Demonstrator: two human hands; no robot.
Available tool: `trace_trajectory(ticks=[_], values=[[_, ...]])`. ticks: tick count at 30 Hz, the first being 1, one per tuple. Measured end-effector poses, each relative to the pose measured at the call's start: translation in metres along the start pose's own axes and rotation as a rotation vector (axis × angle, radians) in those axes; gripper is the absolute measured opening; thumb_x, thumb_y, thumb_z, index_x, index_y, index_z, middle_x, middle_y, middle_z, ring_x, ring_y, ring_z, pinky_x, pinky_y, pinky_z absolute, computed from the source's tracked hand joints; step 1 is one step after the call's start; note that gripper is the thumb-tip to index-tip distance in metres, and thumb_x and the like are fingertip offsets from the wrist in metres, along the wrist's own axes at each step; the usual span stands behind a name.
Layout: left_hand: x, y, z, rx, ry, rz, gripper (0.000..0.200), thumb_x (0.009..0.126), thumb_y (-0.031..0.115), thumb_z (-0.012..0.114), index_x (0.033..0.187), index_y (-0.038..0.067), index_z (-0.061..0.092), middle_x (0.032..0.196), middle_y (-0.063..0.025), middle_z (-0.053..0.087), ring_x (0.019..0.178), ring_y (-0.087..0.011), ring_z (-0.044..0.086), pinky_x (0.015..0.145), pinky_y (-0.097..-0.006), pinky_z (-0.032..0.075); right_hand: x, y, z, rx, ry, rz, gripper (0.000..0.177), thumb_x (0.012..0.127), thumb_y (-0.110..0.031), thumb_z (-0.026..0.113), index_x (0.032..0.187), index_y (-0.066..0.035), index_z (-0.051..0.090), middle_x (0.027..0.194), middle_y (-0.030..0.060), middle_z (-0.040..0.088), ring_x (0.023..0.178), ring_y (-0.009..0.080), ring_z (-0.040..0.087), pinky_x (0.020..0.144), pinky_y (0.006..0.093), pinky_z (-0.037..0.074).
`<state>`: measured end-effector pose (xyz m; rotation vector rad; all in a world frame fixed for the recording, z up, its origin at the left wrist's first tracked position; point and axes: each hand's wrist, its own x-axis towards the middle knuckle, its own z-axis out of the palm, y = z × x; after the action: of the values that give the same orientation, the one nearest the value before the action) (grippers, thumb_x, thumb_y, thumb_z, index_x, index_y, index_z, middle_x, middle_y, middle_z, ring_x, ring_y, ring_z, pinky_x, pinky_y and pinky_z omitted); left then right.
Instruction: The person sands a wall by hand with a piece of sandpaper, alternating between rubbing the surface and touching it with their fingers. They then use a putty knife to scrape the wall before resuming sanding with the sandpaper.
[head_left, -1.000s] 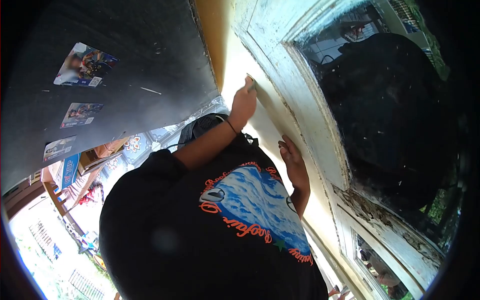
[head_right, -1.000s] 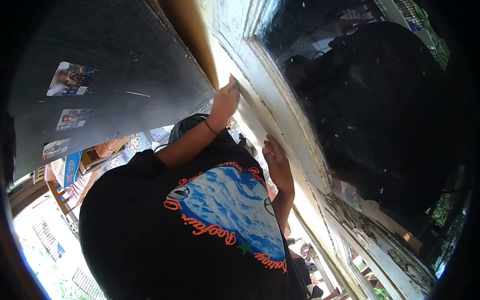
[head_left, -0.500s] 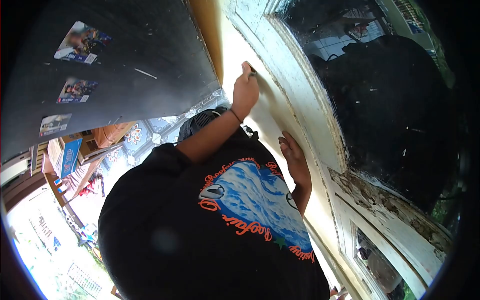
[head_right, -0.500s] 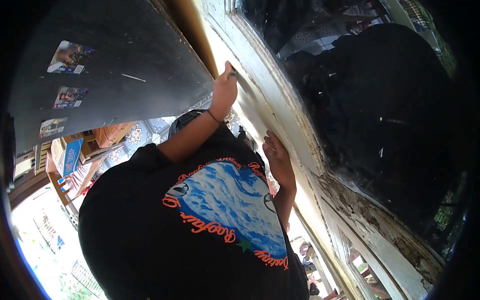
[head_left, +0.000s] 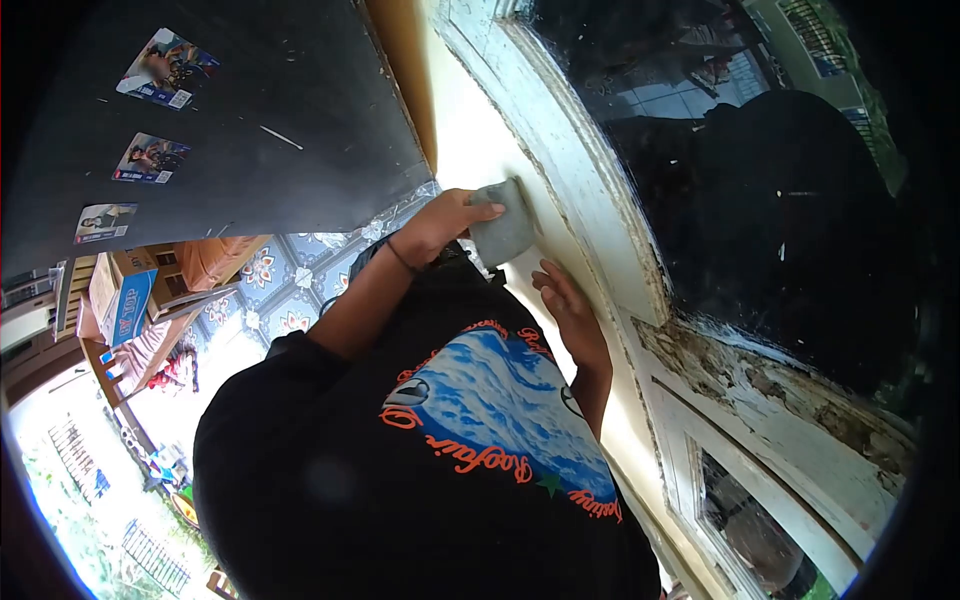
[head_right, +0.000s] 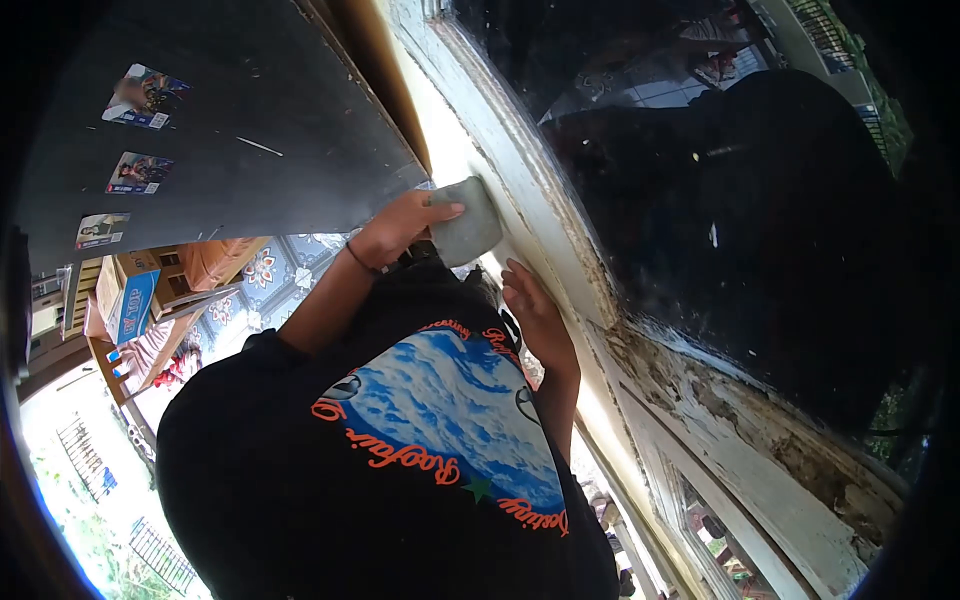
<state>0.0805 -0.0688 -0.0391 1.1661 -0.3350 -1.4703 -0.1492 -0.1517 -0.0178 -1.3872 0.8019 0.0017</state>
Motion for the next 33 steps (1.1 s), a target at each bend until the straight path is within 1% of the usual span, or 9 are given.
trace_trajectory(ticks=[12,14,19,21,24,26,30,32,33], values=[[-0.009,0.015,0.008,0.252,-0.119,0.019,0.045,0.078,0.036,0.066,0.097,-0.005,0.061,0.085,-0.0078,0.063,0.079,-0.0126,0.058,0.074,-0.0251,0.045,0.024,-0.004,0.026,0.202,-0.088,0.009,0.053,0.091,-0.034,0.047,0.134,-0.007,0.032,0.111,0.0125,0.054,0.101,0.0175,0.051,0.090,0.0297,0.038],[-0.009,0.016,0.008,0.254,-0.135,-0.009,0.045,0.077,0.037,0.067,0.096,-0.005,0.061,0.083,-0.0077,0.063,0.079,-0.0128,0.058,0.075,-0.0252,0.045,0.021,-0.012,0.033,0.277,0.045,0.049,0.048,0.090,-0.033,0.048,0.129,-0.005,0.039,0.101,0.0095,0.058,0.094,0.0162,0.054,0.087,0.0296,0.040],[-0.006,0.020,0.006,0.236,-0.177,-0.042,0.044,0.079,0.033,0.065,0.101,-0.004,0.059,0.089,-0.0086,0.062,0.085,-0.0133,0.058,0.078,-0.0247,0.045,0.027,-0.016,0.030,0.401,0.052,0.126,0.038,0.090,-0.032,0.049,0.113,-0.002,0.051,0.097,0.0076,0.059,0.089,0.0156,0.056,0.083,0.0287,0.042],[-0.004,0.012,0.008,0.084,-0.249,0.027,0.041,0.084,0.024,0.060,0.112,-0.004,0.051,0.102,-0.0108,0.060,0.093,-0.0156,0.057,0.083,-0.0281,0.046,0.034,-0.006,0.027,0.444,0.060,0.080,0.035,0.090,-0.031,0.049,0.108,-0.002,0.053,0.097,0.0077,0.059,0.089,0.0153,0.056,0.082,0.0283,0.043],[-0.008,0.006,0.009,-0.207,-0.231,-0.043,0.034,0.087,0.016,0.055,0.115,-0.001,0.048,0.104,-0.0101,0.058,0.099,-0.0161,0.055,0.085,-0.0279,0.045,0.040,-0.005,0.025,0.347,0.078,0.071,0.044,0.089,-0.033,0.050,0.115,0.002,0.049,0.105,0.0114,0.058,0.098,0.0190,0.055,0.086,0.0312,0.042],[-0.004,0.011,-0.001,-0.220,-0.161,-0.014,0.031,0.087,0.012,0.053,0.115,-0.002,0.048,0.104,-0.0101,0.058,0.097,-0.0170,0.056,0.086,-0.0292,0.045,0.037,-0.018,0.029,0.244,0.142,0.033,0.034,0.091,-0.030,0.048,0.108,-0.002,0.055,0.105,0.0078,0.058,0.098,0.0166,0.054,0.086,0.0307,0.040],[0.010,0.022,-0.045,-0.233,0.048,0.123,0.029,0.088,0.014,0.052,0.113,0.000,0.050,0.100,-0.0094,0.060,0.094,-0.0159,0.058,0.083,-0.0283,0.047,0.035,-0.015,0.024,0.079,0.167,0.039,0.037,0.091,-0.029,0.047,0.115,-0.002,0.052,0.110,0.0082,0.056,0.104,0.0180,0.052,0.089,0.0315,0.039],[0.033,0.007,-0.073,-0.281,0.489,0.330,0.030,0.088,0.014,0.049,0.113,-0.003,0.051,0.093,-0.0051,0.059,0.084,-0.0133,0.057,0.075,-0.0269,0.045,0.033,-0.019,0.023,0.070,0.146,0.049,0.039,0.091,-0.029,0.047,0.120,-0.003,0.049,0.114,0.0086,0.054,0.107,0.0184,0.050,0.090,0.0314,0.038],[0.038,0.012,-0.075,-0.288,0.485,0.334,0.030,0.088,0.014,0.049,0.113,-0.003,0.051,0.093,-0.0051,0.059,0.084,-0.0133,0.057,0.075,-0.0269,0.045,0.032,-0.020,0.023,0.080,0.145,0.065,0.039,0.091,-0.029,0.047,0.121,-0.004,0.048,0.115,0.0092,0.054,0.110,0.0191,0.049,0.092,0.0319,0.037]])
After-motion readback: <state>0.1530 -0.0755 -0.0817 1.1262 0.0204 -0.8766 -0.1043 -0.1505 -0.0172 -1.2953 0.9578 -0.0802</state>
